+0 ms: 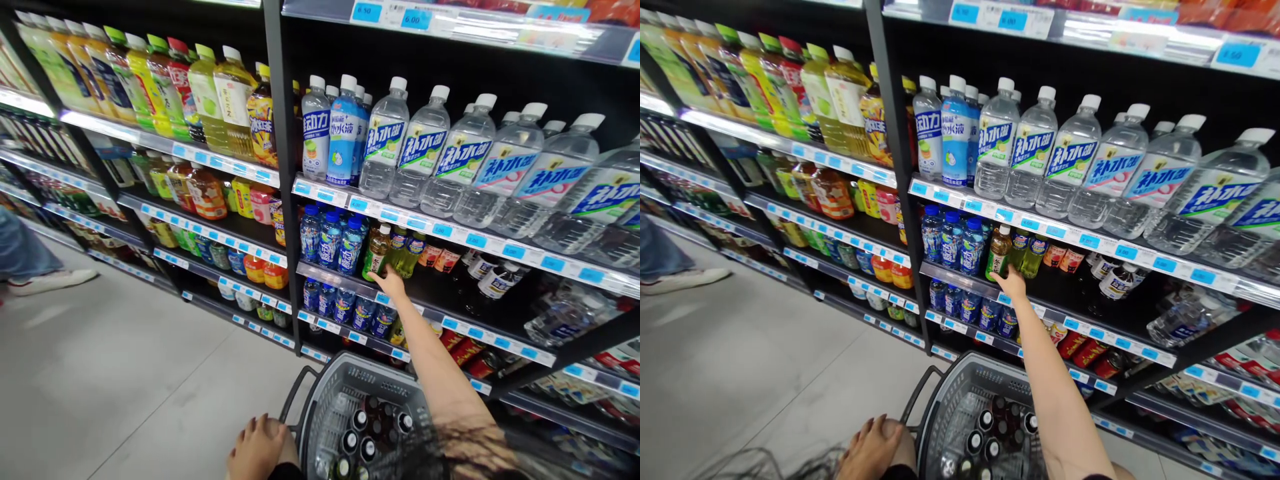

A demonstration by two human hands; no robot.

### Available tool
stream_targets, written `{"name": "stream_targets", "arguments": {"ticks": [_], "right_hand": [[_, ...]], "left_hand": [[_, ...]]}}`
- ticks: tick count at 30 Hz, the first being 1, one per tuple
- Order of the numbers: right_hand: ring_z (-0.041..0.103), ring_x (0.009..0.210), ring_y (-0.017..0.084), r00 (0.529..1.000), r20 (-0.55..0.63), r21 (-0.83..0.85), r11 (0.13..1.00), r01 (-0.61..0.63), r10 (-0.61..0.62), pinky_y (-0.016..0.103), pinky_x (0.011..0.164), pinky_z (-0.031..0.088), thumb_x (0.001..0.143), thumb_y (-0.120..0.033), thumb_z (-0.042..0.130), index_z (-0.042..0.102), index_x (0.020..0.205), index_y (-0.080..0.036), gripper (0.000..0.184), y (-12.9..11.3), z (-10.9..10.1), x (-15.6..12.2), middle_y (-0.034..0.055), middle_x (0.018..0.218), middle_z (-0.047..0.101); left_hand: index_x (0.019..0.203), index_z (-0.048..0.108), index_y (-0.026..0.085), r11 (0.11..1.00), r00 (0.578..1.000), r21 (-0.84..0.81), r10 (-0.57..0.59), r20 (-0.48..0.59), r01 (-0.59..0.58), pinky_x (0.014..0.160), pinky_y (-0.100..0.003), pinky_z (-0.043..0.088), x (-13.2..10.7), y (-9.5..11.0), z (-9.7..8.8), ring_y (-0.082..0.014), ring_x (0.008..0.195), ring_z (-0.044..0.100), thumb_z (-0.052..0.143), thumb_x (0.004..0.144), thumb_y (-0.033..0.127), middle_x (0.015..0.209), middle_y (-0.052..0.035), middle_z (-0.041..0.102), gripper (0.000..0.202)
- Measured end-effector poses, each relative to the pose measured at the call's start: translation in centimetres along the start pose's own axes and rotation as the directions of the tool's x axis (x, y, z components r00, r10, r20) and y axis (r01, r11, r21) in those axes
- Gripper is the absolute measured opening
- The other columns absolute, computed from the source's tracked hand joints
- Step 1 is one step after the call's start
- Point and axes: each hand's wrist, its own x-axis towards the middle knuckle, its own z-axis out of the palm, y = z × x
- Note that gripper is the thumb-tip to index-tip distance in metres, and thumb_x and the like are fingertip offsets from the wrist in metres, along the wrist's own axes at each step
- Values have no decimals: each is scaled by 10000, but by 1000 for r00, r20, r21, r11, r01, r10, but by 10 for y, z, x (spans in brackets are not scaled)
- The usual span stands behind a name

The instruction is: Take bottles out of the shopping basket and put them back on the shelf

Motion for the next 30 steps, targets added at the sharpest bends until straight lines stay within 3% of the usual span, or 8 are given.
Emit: {"name": "stream_targets", "arguments": {"ticks": [3, 7, 13, 17, 20, 23, 27, 30], "right_hand": [[727, 1048, 176, 996, 32, 242, 967, 76, -86, 302, 967, 543, 897, -457, 661, 651, 1026, -230, 261, 20, 1, 3, 50, 1114, 771], [732, 989, 164, 998, 34, 397, 918, 30, -47, 310, 937, 564, 841, -448, 701, 634, 975, -233, 262, 28, 7, 8, 41, 1076, 766], [707, 934, 189, 1000, 20, 322, 947, 8, -15, 329, 924, 545, 836, -476, 673, 640, 847, -245, 233, 23, 12, 13, 26, 929, 749], [671, 952, 203, 985, 30, 221, 963, 157, -168, 346, 956, 516, 833, -471, 646, 668, 775, -245, 235, 23, 11, 13, 29, 952, 728], [665, 967, 194, 963, 66, 301, 925, 231, -262, 344, 970, 515, 841, -393, 616, 694, 827, -241, 171, 25, 9, 13, 26, 963, 729], [678, 952, 185, 959, 89, 344, 912, 224, -270, 340, 956, 532, 843, -355, 610, 716, 896, -237, 167, 26, 6, 12, 26, 962, 740], [654, 1136, 213, 949, 90, 352, 901, 254, -303, 368, 1072, 481, 837, -361, 649, 759, 894, -237, 176, 25, -1, 11, 54, 1062, 750], [686, 1066, 198, 932, 155, 330, 906, 263, -327, 365, 1048, 501, 866, -320, 603, 755, 926, -240, 182, 23, -3, 9, 41, 1055, 764]], "left_hand": [[1496, 500, 159, 1000, 1000, 14, 17, 18, -17, 1170, -490, 399, 5, -2, 3, -346, 1451, 446, 300, 825, 558, 1594, -145, 470, 806], [1506, 480, 165, 1000, 1000, -5, -12, 23, 12, 1177, -514, 379, 12, 1, 9, -360, 1450, 432, 288, 831, 559, 1601, -137, 453, 806], [1494, 490, 173, 999, 1000, 25, -21, -3, 21, 1175, -513, 370, 20, 3, 23, -362, 1455, 415, 276, 844, 550, 1594, -132, 452, 781], [1473, 523, 182, 999, 999, 30, -30, -26, 31, 1162, -513, 384, 24, -4, 29, -372, 1430, 449, 300, 838, 561, 1575, -137, 480, 772], [1463, 535, 179, 999, 998, 32, -24, -50, 25, 1131, -507, 413, 27, -7, 34, -373, 1405, 478, 304, 838, 567, 1558, -142, 500, 771], [1445, 551, 192, 999, 996, 48, -20, -82, 24, 1116, -498, 423, 31, -7, 41, -359, 1388, 497, 293, 840, 555, 1542, -134, 519, 752], [1449, 548, 200, 998, 994, 59, -21, -103, 27, 1137, -498, 401, 36, -8, 51, -353, 1397, 487, 290, 838, 566, 1555, -128, 508, 757], [1451, 548, 198, 999, 994, 41, -26, -107, 31, 1135, -505, 398, 38, -11, 55, -358, 1398, 483, 303, 833, 575, 1560, -133, 501, 764]]}}
